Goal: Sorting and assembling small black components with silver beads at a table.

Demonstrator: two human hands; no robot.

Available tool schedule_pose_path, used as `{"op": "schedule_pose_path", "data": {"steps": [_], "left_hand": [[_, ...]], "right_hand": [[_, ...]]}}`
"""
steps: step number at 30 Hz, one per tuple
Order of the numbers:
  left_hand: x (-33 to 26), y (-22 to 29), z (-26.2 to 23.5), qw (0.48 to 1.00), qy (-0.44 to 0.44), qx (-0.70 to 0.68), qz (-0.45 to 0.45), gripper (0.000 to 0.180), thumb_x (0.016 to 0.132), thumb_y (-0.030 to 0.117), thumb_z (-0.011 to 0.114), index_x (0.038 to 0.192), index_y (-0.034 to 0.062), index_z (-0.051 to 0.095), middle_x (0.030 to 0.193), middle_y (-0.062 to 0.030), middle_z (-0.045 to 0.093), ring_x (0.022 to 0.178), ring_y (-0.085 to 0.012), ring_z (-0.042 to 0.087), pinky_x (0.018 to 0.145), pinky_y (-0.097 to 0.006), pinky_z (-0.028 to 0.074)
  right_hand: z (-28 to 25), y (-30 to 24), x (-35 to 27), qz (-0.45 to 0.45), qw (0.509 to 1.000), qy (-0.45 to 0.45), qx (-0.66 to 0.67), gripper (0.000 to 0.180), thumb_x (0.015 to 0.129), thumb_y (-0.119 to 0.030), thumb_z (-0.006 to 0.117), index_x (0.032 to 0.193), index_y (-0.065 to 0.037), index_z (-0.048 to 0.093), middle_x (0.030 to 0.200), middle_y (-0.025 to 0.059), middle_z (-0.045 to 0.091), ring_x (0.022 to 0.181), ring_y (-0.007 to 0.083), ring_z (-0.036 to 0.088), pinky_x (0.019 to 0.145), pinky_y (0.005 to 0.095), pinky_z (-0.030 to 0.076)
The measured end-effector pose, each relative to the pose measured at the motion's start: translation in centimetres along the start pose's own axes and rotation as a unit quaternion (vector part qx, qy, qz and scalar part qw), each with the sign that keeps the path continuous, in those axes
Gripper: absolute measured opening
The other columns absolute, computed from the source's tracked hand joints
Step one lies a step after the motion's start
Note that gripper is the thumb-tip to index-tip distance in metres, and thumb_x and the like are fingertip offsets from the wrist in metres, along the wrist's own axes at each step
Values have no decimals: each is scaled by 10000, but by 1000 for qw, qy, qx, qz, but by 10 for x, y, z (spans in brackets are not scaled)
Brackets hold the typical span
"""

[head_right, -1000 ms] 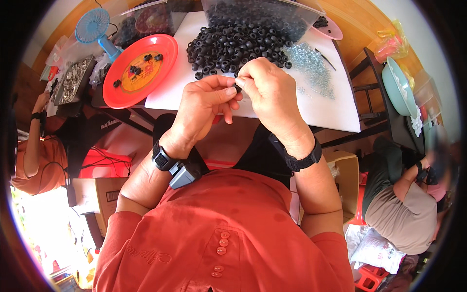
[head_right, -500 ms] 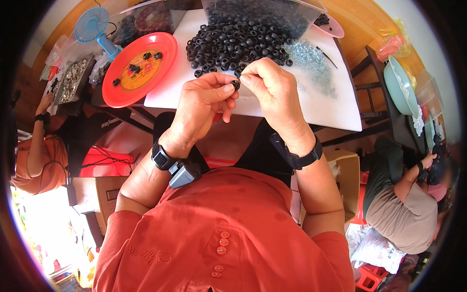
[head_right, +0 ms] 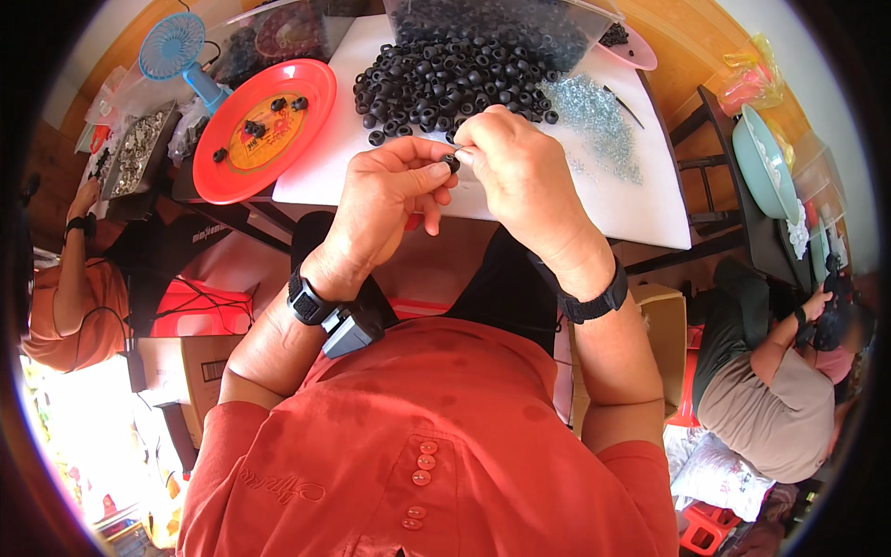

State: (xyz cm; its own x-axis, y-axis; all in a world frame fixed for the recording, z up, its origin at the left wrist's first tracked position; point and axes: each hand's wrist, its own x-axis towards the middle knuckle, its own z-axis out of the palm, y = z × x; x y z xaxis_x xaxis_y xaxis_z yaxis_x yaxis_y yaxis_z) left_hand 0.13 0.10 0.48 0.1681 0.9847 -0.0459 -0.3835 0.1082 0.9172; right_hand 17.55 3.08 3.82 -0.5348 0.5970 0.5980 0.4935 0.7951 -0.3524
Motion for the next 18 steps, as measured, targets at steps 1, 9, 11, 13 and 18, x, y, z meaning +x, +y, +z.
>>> {"op": "schedule_pose_path", "data": {"steps": [1,9,11,13,18], "left_hand": [[-1,2,1,1000,3,2,-4,163,950,45,599,1090,-33,628,854,-93,659,611,-109,606,449,-209,445],[-2,2,1,1000,5,8,-9,168,953,64,599,1089,-31,627,848,-88,661,581,-110,598,442,-204,425],[-1,1,1,1000,8,-1,-7,166,951,66,601,1084,-29,627,845,-86,661,562,-109,591,436,-203,411],[-2,2,1,1000,6,1,-7,162,950,66,603,1080,-28,627,846,-85,661,555,-107,588,434,-202,404],[-2,1,1,1000,5,9,-3,154,943,65,612,1068,-24,628,847,-83,663,548,-103,585,432,-199,390]], "right_hand": [[1,1,-2,38,998,6,59,100,843,47,620,898,-28,583,817,98,588,747,264,609,652,336,489],[11,9,-10,183,943,41,276,83,880,24,645,959,-3,648,868,30,656,806,101,605,717,244,487],[9,8,-9,185,943,70,267,80,884,28,640,958,0,657,863,21,655,812,91,599,728,238,488],[6,6,-8,182,946,68,258,75,883,27,640,953,3,654,863,22,654,810,92,599,727,237,488],[3,-2,-5,157,960,61,225,57,869,30,643,923,12,636,841,38,643,792,105,602,706,243,484]]}}
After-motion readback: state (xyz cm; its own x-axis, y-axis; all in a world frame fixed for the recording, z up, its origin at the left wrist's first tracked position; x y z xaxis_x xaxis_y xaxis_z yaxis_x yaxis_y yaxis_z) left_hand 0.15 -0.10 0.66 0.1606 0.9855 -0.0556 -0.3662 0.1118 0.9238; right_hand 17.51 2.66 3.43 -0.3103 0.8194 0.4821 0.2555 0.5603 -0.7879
